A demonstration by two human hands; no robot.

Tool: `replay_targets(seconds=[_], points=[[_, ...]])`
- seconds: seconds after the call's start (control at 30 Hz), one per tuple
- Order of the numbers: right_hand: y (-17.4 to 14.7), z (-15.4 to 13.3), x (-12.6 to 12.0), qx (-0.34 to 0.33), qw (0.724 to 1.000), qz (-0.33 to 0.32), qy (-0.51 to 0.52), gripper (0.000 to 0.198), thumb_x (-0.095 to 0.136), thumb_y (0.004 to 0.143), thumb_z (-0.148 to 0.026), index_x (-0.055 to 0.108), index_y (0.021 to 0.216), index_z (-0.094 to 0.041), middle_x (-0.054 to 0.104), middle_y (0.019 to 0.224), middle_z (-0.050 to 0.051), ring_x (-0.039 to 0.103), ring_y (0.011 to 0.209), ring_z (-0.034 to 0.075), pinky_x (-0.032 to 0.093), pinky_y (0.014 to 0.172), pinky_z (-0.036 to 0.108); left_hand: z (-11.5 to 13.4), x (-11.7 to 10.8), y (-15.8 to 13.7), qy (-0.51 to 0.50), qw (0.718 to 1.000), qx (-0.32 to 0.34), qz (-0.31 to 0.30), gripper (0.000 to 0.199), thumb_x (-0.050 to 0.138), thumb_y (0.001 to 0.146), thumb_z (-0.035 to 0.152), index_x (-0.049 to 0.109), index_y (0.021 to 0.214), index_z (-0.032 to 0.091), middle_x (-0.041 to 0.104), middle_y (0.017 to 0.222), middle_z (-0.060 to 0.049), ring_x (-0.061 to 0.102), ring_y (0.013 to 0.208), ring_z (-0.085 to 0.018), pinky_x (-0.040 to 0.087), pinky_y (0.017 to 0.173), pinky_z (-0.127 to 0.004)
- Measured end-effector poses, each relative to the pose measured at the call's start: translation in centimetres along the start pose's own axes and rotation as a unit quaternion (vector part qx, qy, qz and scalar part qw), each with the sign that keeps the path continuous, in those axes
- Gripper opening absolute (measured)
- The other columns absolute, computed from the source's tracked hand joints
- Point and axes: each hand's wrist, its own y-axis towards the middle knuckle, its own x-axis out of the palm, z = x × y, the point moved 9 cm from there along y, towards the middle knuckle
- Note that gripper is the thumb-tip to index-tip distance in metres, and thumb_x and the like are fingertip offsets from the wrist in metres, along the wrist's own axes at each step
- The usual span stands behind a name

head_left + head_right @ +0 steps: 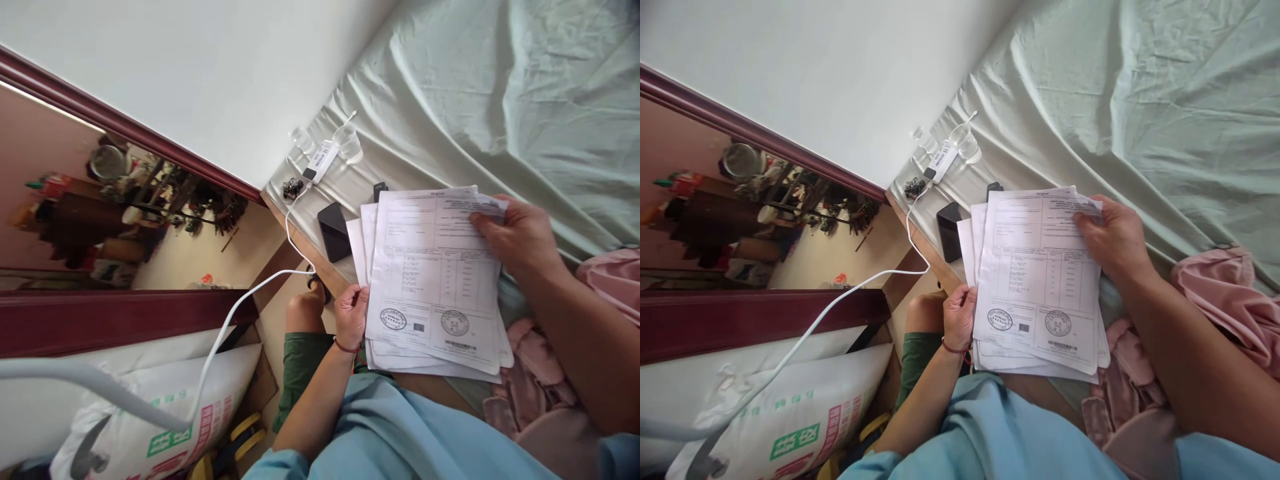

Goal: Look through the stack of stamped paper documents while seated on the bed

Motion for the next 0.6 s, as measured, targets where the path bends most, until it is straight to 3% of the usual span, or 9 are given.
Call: replay_targets(seconds=[0.3,0.6], points=[[0.0,-0.2,-0.3,-0.003,1.0,0.0,0.028,0.014,0.069,0.082,-0.034,0.072,0.087,-0.022,0.065,0.075,-0.003,0.051,0.067,0.012,0.038,0.063,0.026,-0.4,0.0,0.0,-0.04,0.999,-0.027,0.013,0.053,0.09,0.067,0.062,0.064,0.067,0.015,0.058,0.062,0.004,0.049,0.059,-0.008,0.042,0.058,-0.02],[-0.4,-0.6,-0.2,0.033,0.999,-0.022,-0.01,0.013,0.065,0.08,-0.031,0.074,0.085,-0.022,0.068,0.074,-0.002,0.055,0.066,0.014,0.04,0.062,0.029,0.7,0.2,0.6,-0.03,0.998,-0.059,0.01,0.05,0.086,0.074,0.063,0.069,0.087,0.018,0.065,0.079,0.003,0.056,0.073,-0.011,0.048,0.072,-0.023]])
